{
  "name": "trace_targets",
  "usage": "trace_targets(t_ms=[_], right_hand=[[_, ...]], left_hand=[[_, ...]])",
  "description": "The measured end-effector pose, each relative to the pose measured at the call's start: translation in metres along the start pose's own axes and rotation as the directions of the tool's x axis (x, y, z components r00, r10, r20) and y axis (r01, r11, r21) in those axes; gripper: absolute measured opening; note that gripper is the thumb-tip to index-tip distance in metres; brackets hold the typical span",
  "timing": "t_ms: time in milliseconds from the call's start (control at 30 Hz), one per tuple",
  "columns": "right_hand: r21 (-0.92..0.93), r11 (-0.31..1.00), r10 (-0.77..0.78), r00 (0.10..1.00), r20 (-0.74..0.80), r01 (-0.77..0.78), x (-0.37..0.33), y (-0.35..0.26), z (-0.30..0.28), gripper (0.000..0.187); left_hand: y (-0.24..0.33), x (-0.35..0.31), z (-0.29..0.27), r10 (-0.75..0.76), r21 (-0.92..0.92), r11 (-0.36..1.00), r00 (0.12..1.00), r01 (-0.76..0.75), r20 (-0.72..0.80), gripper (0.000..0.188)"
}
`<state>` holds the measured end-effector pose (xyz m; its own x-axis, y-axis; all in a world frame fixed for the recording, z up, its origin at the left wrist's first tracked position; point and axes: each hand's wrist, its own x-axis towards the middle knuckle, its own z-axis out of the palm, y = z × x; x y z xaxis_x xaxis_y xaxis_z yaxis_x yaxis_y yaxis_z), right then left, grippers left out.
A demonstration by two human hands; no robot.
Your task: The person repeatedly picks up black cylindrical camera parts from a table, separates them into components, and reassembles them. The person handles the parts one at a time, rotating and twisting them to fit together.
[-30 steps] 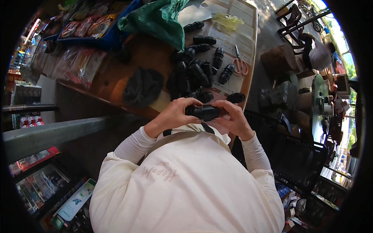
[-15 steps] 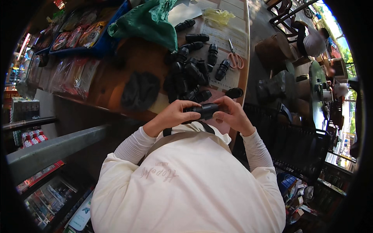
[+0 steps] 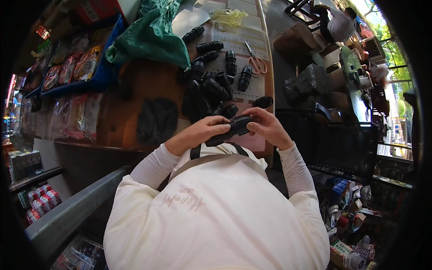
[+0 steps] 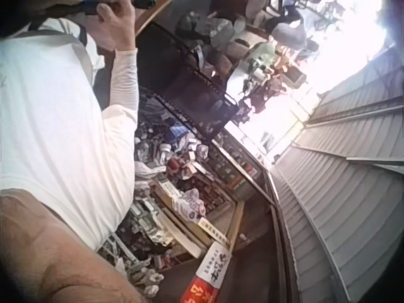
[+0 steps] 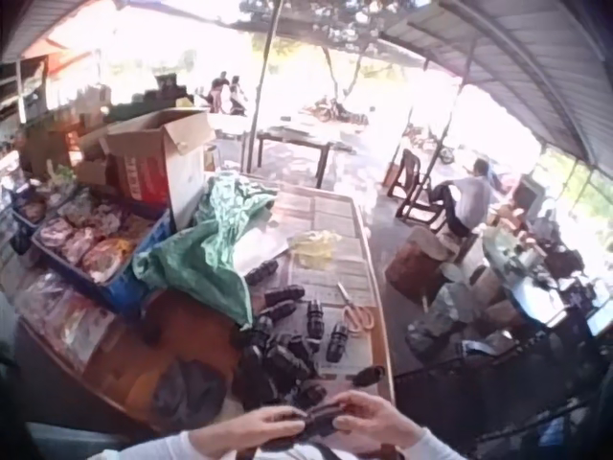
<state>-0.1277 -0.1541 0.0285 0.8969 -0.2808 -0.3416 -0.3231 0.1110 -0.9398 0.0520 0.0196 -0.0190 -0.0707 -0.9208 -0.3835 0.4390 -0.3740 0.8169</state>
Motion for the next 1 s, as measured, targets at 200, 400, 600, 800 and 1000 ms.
trace_targets(t_ms=[200, 400, 600, 800, 1000], right_hand=[[0.003, 1.000, 0.014, 0.999, 0.031, -0.014, 0.003, 0.002, -0.006, 0.034], [-0.067, 0.998, -0.015, 0.999, 0.029, 0.017, 0.003, -0.002, -0.008, 0.028], [-0.117, 0.989, 0.093, 0.995, 0.043, -0.087, 0.006, 0.006, -0.018, 0.028], [-0.092, 0.995, -0.013, 0.992, 0.124, 0.024, -0.006, -0.004, -0.018, 0.037], [-0.226, 0.958, 0.219, 0.958, 0.183, -0.176, -0.002, 0.000, -0.039, 0.037]], left_hand=[[0.006, 0.001, -0.001, 0.076, 0.035, 0.996, 0.996, -0.078, 0.046, 0.039], [0.010, -0.002, 0.004, 0.112, 0.086, 0.990, 0.994, -0.112, 0.009, 0.038], [-0.002, 0.003, 0.012, 0.118, 0.121, 0.986, 0.993, -0.113, -0.029, 0.039], [0.007, -0.002, 0.021, 0.086, 0.002, 0.996, 0.995, -0.086, -0.040, 0.046], [0.003, -0.003, 0.027, 0.127, 0.044, 0.991, 0.992, -0.126, -0.025, 0.048]])
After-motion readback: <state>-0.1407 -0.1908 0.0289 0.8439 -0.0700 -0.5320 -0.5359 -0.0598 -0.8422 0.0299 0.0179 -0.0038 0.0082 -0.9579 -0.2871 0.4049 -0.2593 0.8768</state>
